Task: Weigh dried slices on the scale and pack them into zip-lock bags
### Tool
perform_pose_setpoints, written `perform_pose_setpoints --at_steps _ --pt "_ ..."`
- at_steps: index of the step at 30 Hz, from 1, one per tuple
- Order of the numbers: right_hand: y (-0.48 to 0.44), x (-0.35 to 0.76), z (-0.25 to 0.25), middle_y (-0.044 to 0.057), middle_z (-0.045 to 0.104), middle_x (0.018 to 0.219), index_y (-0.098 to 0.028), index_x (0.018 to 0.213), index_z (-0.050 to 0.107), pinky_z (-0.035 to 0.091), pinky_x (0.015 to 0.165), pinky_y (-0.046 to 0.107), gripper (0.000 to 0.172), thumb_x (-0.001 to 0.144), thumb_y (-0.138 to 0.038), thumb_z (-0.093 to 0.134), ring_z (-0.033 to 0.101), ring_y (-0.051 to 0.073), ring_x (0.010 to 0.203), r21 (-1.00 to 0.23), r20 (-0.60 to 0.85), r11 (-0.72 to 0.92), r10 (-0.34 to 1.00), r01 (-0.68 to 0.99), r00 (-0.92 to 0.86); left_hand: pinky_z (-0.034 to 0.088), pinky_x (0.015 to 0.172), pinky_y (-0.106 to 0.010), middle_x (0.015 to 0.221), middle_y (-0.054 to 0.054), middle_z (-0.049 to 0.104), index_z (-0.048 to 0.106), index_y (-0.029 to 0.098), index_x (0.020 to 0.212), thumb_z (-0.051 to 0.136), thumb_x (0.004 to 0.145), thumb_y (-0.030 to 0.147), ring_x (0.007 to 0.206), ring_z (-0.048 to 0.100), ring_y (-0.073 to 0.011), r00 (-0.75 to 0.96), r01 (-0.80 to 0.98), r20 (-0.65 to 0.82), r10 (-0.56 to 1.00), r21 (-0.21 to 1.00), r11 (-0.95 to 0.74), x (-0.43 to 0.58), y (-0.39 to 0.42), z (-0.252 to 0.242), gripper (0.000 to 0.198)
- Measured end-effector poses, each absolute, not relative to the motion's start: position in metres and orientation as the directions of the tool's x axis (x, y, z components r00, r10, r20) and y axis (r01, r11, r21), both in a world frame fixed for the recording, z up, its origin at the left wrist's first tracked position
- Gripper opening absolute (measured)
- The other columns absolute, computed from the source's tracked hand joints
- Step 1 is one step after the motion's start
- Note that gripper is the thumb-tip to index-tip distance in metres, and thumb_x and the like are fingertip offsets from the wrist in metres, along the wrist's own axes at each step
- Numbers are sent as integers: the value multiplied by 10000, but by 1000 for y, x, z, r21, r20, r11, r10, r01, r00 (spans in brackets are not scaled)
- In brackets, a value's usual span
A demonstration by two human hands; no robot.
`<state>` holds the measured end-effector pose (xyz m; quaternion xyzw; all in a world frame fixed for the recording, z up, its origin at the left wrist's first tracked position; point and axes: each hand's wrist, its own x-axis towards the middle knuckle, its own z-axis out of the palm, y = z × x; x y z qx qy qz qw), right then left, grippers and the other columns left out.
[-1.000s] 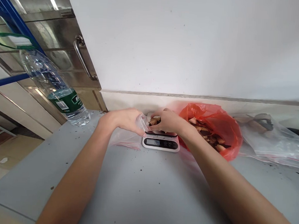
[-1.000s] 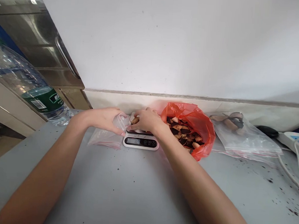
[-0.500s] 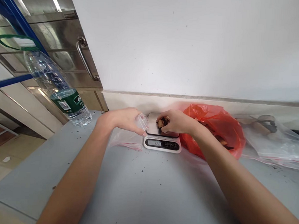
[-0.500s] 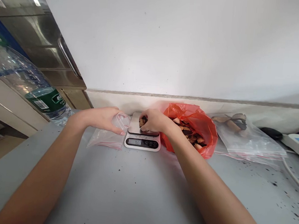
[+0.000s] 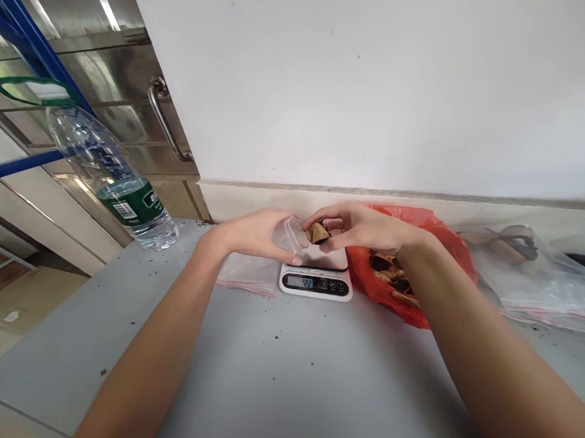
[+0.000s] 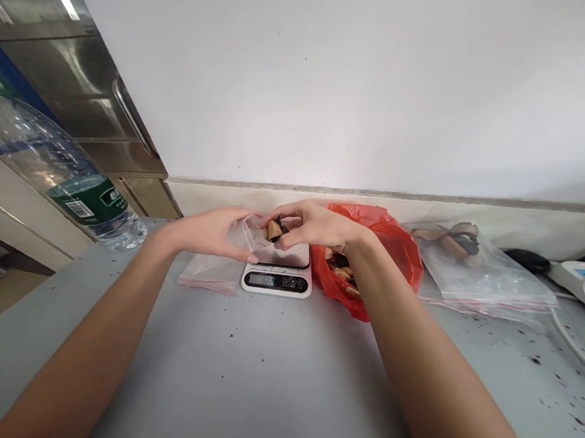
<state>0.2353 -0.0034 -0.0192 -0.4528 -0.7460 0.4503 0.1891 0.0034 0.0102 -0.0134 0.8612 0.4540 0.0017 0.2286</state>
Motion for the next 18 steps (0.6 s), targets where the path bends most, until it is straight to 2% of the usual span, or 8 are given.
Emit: perform_pose_setpoints --at_steps 3,5,8,11,16,18 --pt "-6 235 -17 22 785 1162 -261 1128 771 541 994 356 449 685 -203 717 695 262 1157 -862 -159 162 813 480 -561 462 1098 -398 1567 -84 567 505 268 1532 743 755 723 1393 548 -362 607 747 -153 780 444 -494 6 8 -14 932" --pt "-7 234 -15 33 773 1209 -250 1115 753 536 1009 342 409 709 -205 724 688 251 1184 -878 -156 144 815 457 -558 474 1086 -396 1531 -72 603 539 275 1503 746 767 710 1360 580 -357 634 714 -140 761 483 -506 7 8 -15 880" --pt "-9 231 -10 41 766 1252 -254 1151 708 561 977 318 400 758 -184 732 700 229 1177 -879 -199 56 859 473 -471 500 1064 -388 1489 -49 640 560 298 1488 763 785 667 1340 602 -349 667 671 -123 735 527 -521 9 9 -17 820" --pt "-9 228 -9 45 783 1211 -255 1179 668 585 930 320 375 819 -175 737 737 211 1082 -870 -229 5 881 493 -414 513 1056 -387 1503 -47 628 531 294 1513 770 796 630 1370 581 -349 678 647 -111 727 560 -517 11 9 -18 827" --pt "-5 220 -12 58 801 1102 -221 1070 669 604 861 332 242 851 -179 762 754 176 862 -866 -161 63 904 497 -395 523 1036 -379 1504 -54 623 548 280 1481 756 810 629 1358 588 -341 669 625 -95 737 609 -489 14 8 -18 784" --pt "-5 215 -13 54 802 1053 -215 1016 685 598 857 323 203 840 -163 774 752 176 870 -874 -105 87 927 477 -360 521 1038 -386 1498 -59 623 530 278 1494 760 805 623 1344 595 -338 653 625 -88 752 623 -470 14 8 -19 804"
